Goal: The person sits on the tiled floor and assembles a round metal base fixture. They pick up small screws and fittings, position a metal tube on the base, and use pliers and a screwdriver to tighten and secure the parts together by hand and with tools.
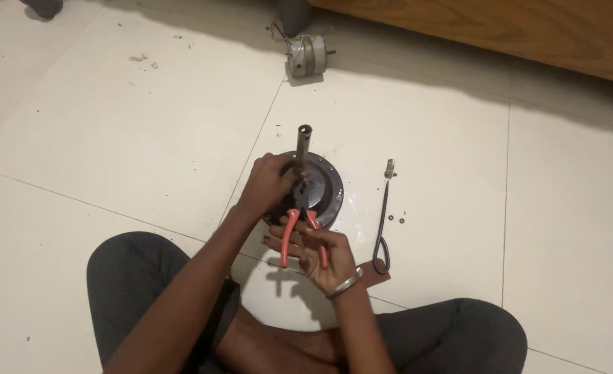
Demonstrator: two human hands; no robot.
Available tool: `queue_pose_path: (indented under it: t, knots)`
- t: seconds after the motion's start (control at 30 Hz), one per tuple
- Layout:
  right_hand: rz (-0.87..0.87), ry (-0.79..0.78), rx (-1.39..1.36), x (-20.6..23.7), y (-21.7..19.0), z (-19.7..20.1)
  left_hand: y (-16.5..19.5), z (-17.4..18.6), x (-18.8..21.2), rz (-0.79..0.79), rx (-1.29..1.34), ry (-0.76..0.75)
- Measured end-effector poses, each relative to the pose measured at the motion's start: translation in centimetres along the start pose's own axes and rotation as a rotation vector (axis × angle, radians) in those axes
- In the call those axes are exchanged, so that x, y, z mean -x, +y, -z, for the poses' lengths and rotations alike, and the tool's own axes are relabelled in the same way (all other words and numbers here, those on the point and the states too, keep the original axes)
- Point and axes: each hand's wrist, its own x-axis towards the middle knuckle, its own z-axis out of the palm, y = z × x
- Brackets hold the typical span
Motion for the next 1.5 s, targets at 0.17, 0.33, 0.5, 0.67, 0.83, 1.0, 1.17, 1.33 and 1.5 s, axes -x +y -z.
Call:
queue_pose_path:
  t: [0.17,0.33,0.5,0.67,0.83,1.0,1.17,1.33,1.5]
  knots:
    - [0.069,0.160,0.035,-0.6,1.8,1.0,-0.3,0.1,0.5,0.024,-0.025,0.052]
    - [0.013,0.327,0.505,-0.6,-0.2,1.3,-0.5,0.6,0.5,0.041,0.034,0.033]
    - [0.002,0.075,0.361,-0.1,-1.7,0.1,0.0,0.6,0.5,0.135,0.031,0.034]
    - [0.128,0.439,0.732,-1.4,0.4,-1.4,0.1,1.0,0.4,0.056,0.013,0.067]
    - [0.074,0.504,0.863,-1.3,0.0,-1.8,-0.2,0.7,0.9,0.105,0.004,0.076]
    - [0.047,0.525,0.978,-1.5,-0.8,-0.5,-0.4,0.4,0.6,0.021,0.000,0.107]
    - [-0.039,0.260,0.483,-1.6,-2.3,2.2,-0.2,0.0,0.1,0.020,-0.044,0.093]
    - [-0.094,0.110,0.114,-1.7,-2.6,5.0,-0.1,0.1,0.5,-0.008,-0.047,0.119]
    - [-0.015,-0.148,-0.248,-2.4,0.3,7.7,-0.6,-0.8,0.4,-0.030,0.046,0.133]
